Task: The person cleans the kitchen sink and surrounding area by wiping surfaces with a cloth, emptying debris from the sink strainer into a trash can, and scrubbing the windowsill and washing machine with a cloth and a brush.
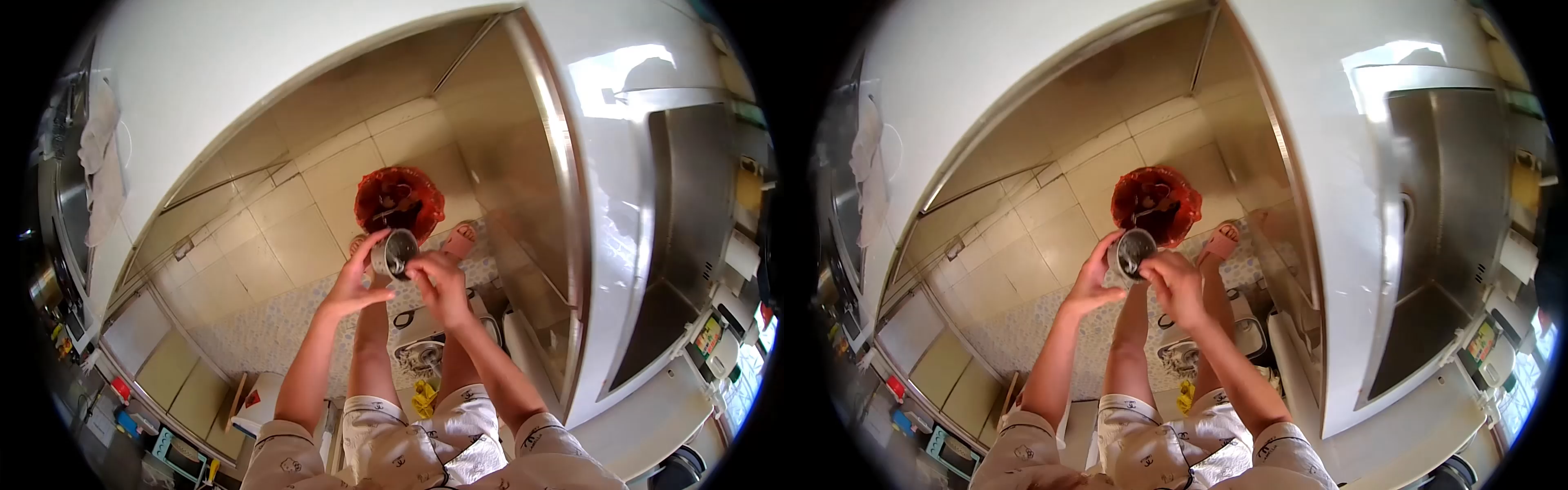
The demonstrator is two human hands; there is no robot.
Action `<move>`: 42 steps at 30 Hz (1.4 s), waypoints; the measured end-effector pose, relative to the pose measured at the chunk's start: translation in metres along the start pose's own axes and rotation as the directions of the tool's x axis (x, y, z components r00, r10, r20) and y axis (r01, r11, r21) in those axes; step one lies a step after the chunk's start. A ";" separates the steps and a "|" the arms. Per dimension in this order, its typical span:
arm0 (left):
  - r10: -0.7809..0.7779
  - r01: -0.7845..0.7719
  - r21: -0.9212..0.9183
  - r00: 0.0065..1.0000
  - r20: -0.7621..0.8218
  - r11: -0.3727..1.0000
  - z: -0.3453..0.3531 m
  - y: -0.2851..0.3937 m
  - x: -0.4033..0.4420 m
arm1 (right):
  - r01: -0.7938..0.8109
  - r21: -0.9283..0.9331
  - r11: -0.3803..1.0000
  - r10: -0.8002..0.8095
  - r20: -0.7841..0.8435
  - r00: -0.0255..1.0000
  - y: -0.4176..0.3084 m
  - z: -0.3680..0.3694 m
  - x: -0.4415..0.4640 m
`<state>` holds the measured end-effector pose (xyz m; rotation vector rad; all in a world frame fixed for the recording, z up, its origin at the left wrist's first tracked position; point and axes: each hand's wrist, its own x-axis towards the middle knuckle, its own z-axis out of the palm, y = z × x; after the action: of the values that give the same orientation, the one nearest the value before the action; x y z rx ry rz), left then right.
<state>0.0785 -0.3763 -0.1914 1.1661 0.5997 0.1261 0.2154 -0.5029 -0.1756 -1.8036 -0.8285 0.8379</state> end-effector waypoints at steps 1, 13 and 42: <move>-0.059 0.059 -0.012 0.998 0.003 0.998 -0.008 -0.008 0.006 | -0.042 0.067 0.997 0.040 0.022 0.999 0.015 0.011 0.004; -0.020 0.049 0.398 0.997 -0.077 0.916 -0.037 -0.108 0.039 | -0.604 0.208 0.769 0.562 0.229 0.795 0.077 0.065 0.023; -0.054 0.125 0.471 0.985 -0.162 0.873 -0.026 -0.130 0.019 | -0.769 0.618 0.163 0.819 0.349 0.455 0.175 0.086 0.024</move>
<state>0.0537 -0.3998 -0.3205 1.6187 0.8430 -0.0230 0.1880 -0.4989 -0.3703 -1.3880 0.6667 1.4994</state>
